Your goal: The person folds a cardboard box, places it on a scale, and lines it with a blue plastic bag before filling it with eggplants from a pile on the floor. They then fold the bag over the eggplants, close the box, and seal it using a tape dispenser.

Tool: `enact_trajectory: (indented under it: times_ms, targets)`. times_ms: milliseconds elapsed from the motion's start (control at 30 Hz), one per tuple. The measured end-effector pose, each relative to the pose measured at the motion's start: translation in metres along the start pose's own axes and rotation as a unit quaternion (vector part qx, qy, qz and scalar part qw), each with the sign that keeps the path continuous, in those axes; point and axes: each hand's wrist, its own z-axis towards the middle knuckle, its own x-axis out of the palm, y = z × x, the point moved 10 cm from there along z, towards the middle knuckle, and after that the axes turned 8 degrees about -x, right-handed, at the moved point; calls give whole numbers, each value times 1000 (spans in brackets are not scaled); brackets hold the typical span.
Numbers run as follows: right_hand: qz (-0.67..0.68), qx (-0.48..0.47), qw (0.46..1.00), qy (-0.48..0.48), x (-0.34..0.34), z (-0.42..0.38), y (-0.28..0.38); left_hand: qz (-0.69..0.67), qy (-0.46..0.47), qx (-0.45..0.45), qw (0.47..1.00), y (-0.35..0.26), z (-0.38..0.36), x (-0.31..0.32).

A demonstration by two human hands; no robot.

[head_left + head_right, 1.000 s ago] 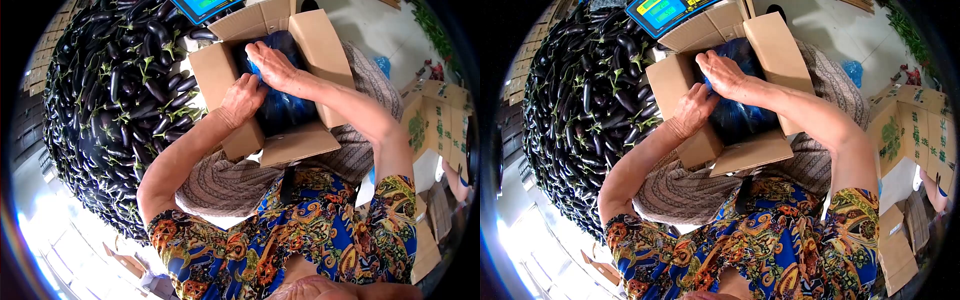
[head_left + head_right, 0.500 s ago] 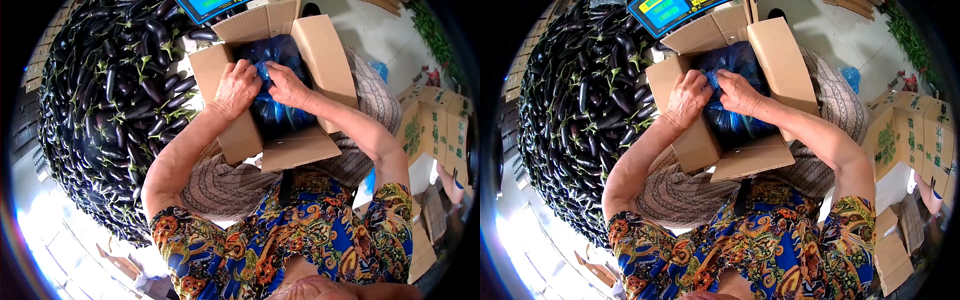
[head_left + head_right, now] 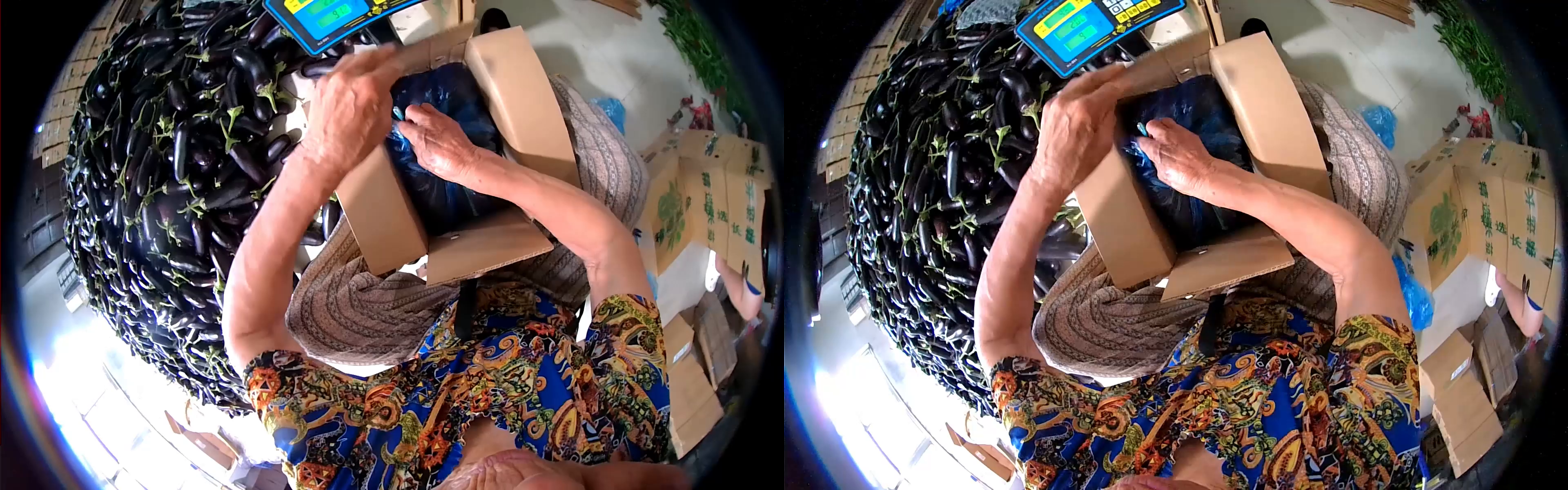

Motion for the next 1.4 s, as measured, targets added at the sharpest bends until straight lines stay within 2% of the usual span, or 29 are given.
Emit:
enact_trajectory:
  times_ms: [67, 100, 133, 167, 233, 267, 367, 400, 500, 533, 567, 633, 700, 767, 800, 833, 900, 1000, 1100, 1133, 1200, 1233, 1267, 1367, 1400]
  targets:
    - [14, 86, 995, 41, 8, -4, -6, -33, 89, -107, 990, 1, -13, 23]
    - [17, 123, 990, 60, 10, -2, -13, -2, 144, -141, 979, 15, -21, 50]
    - [-20, 91, 996, -10, -1, -1, -7, -33, 92, -107, 989, 18, -21, 55]
    - [-38, 84, 996, -11, -5, -1, -4, -69, 46, -72, 994, 18, -20, 55]
    - [-73, 61, 995, -5, -10, -3, 2, -88, 111, -82, 986, 32, -23, 80]
    - [-71, 68, 994, 53, -1, -9, -1, -95, 139, -89, 982, 36, -25, 88]
    - [-73, -32, 996, 27, -13, -21, 26, -133, 72, -51, 987, 31, -39, 86]
    - [-40, -4, 995, 94, -7, -30, 21, -125, 83, -65, 986, 31, -45, 90]
    - [11, 29, 994, 102, -34, -50, 20, -82, 61, -25, 994, 20, -39, 89]
    - [151, 98, 969, 168, -43, -50, 22, -87, 87, -36, 992, 25, -39, 96]
    - [191, 96, 952, 218, -59, -49, 34, -92, 95, -50, 990, 26, -40, 96]
    - [191, 47, 901, 386, -70, -70, 65, -91, 83, -27, 992, 25, -46, 98]
    - [155, 26, 875, 459, -68, -91, 92, -59, 100, -28, 993, 23, -43, 92]
    - [134, 34, 867, 478, -53, -95, 89, -42, 107, -16, 993, 19, -41, 90]
    - [149, -3, 909, 390, -57, -83, 85, -37, 105, -8, 994, 20, -41, 89]
    - [194, 109, 857, 465, -45, -84, 69, -31, 105, -1, 994, 19, -43, 88]
    - [120, 132, 885, 431, -38, -65, 34, 3, 121, 9, 993, 16, -48, 89]
    - [-28, 2, 956, 292, -32, -61, 15, 4, 146, 4, 989, 20, -51, 101]
    - [-49, 62, 952, 295, -29, -70, 6, -33, 134, -18, 990, 6, -57, 97]
    - [-44, 98, 938, 329, -26, -74, 1, -13, 161, -29, 986, 1, -61, 102]
    - [-65, 103, 947, 296, -42, -71, 9, 19, 146, -24, 989, -3, -65, 109]
    - [-77, 106, 951, 279, -48, -70, 12, 35, 138, -20, 990, -6, -64, 109]
    - [-118, 69, 956, 260, -53, -71, 14, 79, 143, -14, 986, -7, -64, 111]
    - [-290, 134, 944, 86, -117, -66, -8, 122, 157, -16, 980, -9, -64, 114]
    - [-295, 213, 927, 88, -126, -84, -46, 99, 152, -24, 983, -8, -64, 113]
